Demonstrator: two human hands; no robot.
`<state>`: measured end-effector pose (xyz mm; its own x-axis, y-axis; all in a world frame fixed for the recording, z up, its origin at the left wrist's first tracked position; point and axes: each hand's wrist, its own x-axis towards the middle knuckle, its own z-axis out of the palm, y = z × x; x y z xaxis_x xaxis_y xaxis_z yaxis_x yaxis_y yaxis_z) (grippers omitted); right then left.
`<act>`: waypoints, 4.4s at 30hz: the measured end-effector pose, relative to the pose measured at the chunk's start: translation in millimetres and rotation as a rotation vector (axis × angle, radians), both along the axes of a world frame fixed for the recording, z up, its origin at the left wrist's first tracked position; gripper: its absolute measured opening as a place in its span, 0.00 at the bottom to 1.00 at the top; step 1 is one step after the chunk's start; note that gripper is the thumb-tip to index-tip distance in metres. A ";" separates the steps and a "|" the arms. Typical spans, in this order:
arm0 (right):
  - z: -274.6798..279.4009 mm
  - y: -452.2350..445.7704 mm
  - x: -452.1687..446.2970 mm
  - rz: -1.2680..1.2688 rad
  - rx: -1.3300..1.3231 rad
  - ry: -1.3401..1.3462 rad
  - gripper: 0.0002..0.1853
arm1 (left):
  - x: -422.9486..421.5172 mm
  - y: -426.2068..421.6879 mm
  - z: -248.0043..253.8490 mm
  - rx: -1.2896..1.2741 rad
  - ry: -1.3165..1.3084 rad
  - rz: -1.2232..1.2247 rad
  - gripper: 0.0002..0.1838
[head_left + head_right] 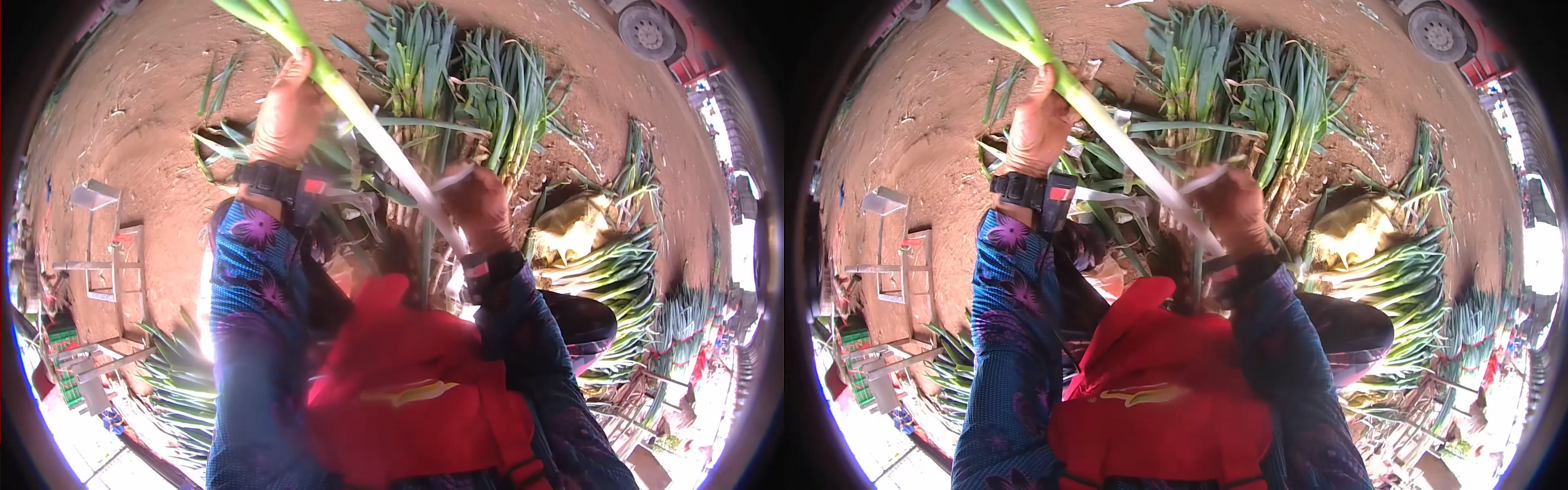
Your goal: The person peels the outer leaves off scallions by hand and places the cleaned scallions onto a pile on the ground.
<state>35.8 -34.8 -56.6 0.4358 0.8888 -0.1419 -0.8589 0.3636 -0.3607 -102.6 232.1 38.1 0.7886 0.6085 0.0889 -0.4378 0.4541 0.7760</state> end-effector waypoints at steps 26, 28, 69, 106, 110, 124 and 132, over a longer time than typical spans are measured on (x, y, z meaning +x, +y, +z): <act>19.2 27.2 -54.2 0.088 -0.662 -1.014 0.15 | 24.6 -48.8 -11.6 -0.094 0.148 -0.069 0.12; 3.5 22.4 -50.3 -0.002 -0.647 -1.156 0.14 | 31.2 -57.5 -15.1 -0.112 0.131 -0.097 0.13; 120.3 -28.0 -38.6 0.224 -0.163 -0.643 0.27 | 19.0 -75.5 -10.5 1.213 0.730 -0.421 0.17; 172.1 -67.8 49.6 -0.496 -0.171 -0.803 0.12 | 105.3 -263.0 28.6 0.758 0.018 -0.107 0.24; 172.2 -86.9 49.6 -0.637 -0.155 -0.698 0.13 | 105.8 -273.7 -2.6 1.080 0.093 0.003 0.24; 171.8 -173.7 105.4 -0.768 -0.002 -0.404 0.17 | 66.1 -181.4 -80.7 1.128 0.462 0.270 0.16; 160.0 -138.0 77.7 -0.846 -0.048 -0.279 0.15 | 81.6 -286.5 22.8 1.412 0.047 0.240 0.26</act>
<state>113.5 -172.7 103.4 0.9677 0.2493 0.0385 -0.1883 0.8152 -0.5478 -20.9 -54.4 60.9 0.7003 0.1510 0.6977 -0.3534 -0.7758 0.5227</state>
